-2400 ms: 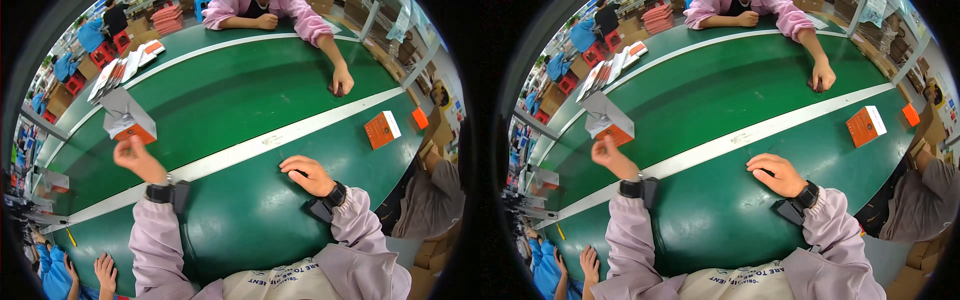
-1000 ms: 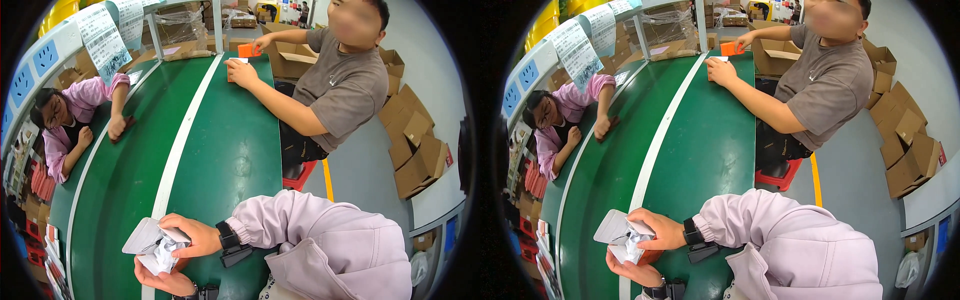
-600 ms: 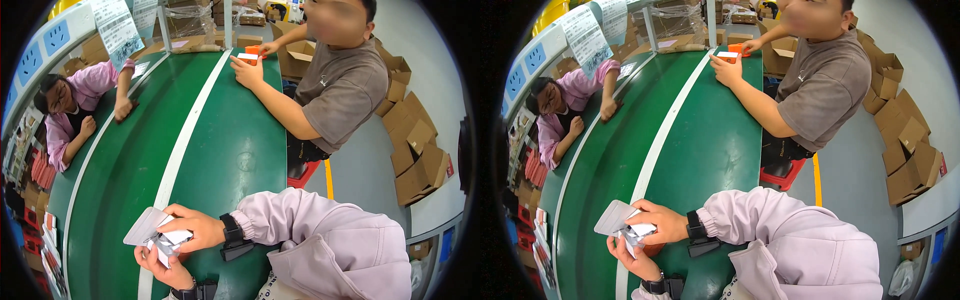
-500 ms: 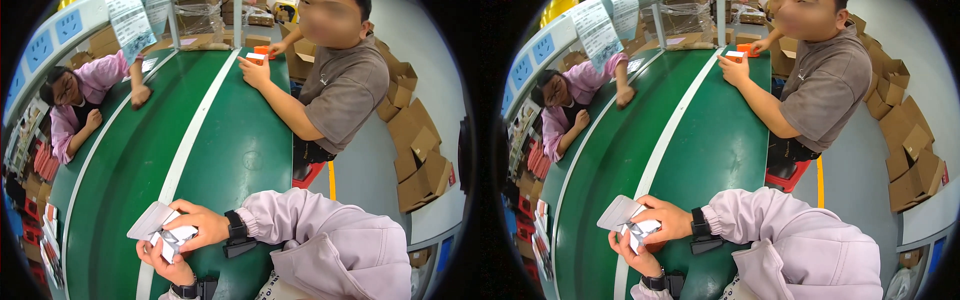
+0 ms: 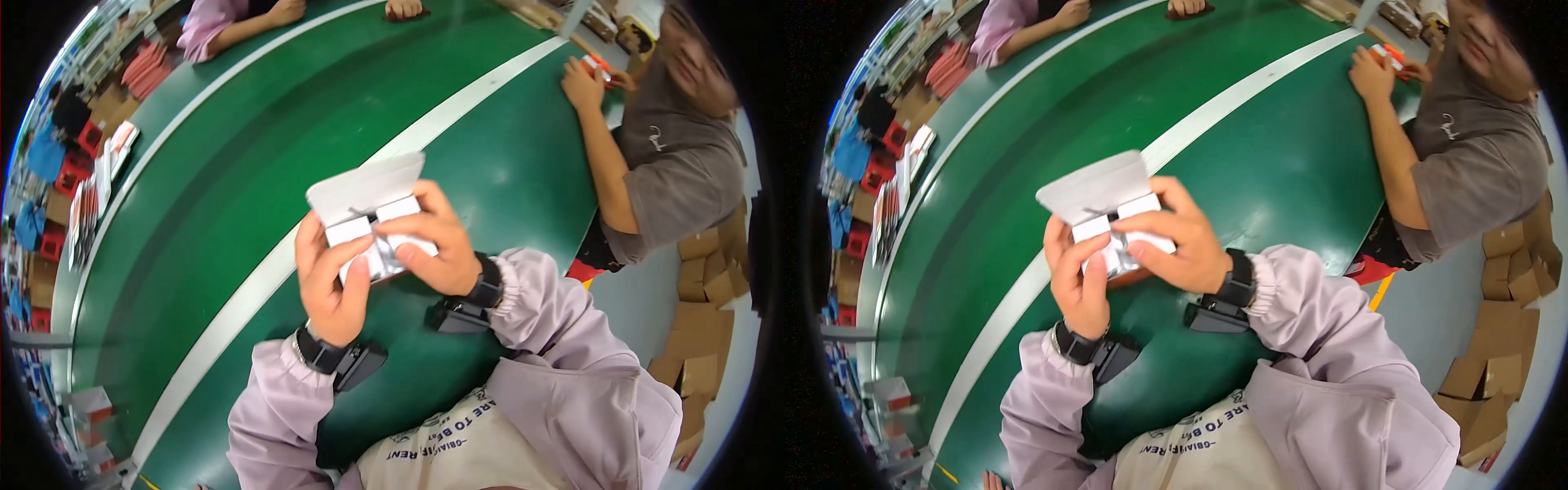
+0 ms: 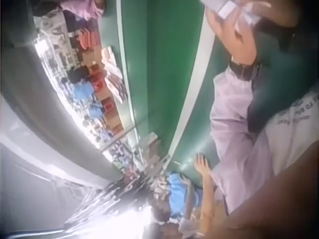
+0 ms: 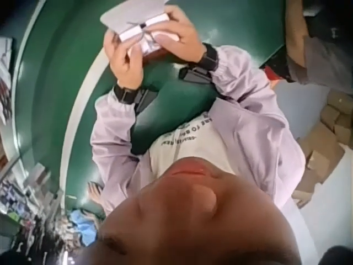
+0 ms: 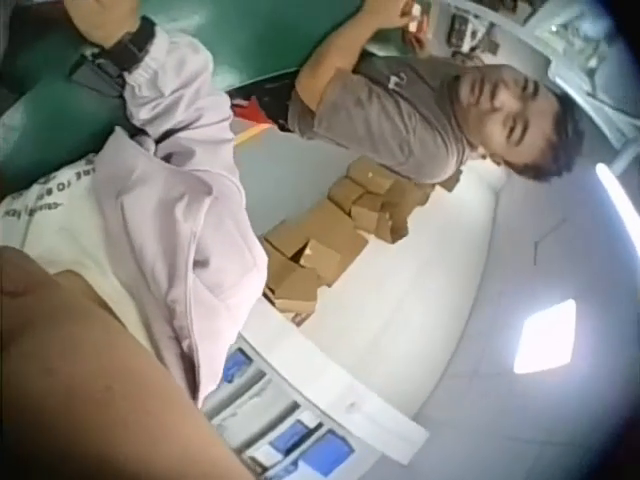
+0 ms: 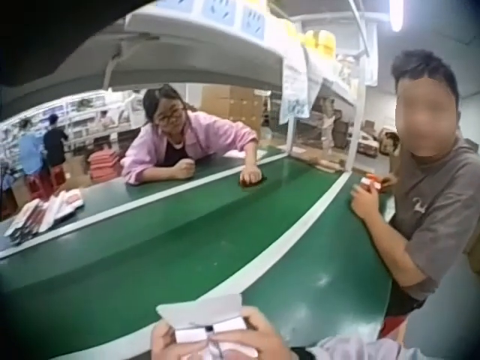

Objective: The person packages fans by hand, placing each fan into a box, folding the flaps to close it, and setting the box on the conveyor belt. They then repeat the process and stack the finished boxes on the belt.

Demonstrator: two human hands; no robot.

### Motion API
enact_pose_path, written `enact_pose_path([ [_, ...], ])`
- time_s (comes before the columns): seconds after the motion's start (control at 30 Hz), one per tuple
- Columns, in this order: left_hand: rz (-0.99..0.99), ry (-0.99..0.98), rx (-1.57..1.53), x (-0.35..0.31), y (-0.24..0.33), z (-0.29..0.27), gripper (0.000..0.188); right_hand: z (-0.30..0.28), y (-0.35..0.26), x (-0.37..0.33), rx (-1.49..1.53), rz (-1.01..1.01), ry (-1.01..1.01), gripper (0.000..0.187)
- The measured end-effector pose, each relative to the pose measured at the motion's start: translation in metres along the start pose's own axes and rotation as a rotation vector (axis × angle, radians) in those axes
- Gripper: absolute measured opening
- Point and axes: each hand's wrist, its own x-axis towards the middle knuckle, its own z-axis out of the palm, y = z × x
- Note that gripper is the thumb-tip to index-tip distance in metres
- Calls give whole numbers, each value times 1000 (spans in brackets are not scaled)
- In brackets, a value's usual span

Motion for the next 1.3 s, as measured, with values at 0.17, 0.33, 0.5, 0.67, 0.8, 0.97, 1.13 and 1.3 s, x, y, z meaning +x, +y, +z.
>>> enact_pose_path([
  [0.17,-150,286,-442,-5,14,18,31,20,-9,-6,288,207,231,38],
  [0.33,-151,245,-385,-5,17,13,37,9,-5,-3,271,-5,153,41],
  [0.5,93,-60,-73,0,6,-6,37,-6,3,0,49,-200,-66,39],
  [0.67,95,-173,-131,4,7,-15,38,-10,1,-2,47,-206,-117,44],
  [0.8,125,-193,-60,5,3,-16,34,-7,5,0,-26,-247,-124,44],
  [0.97,148,-149,-2,12,6,-16,24,-8,3,7,-87,-277,-111,37],
  [1.13,152,-155,83,5,13,-11,20,-7,-4,-6,-81,-242,-91,17],
  [1.3,137,-188,71,-5,8,-23,16,-1,-4,-9,56,-275,-100,17],
])
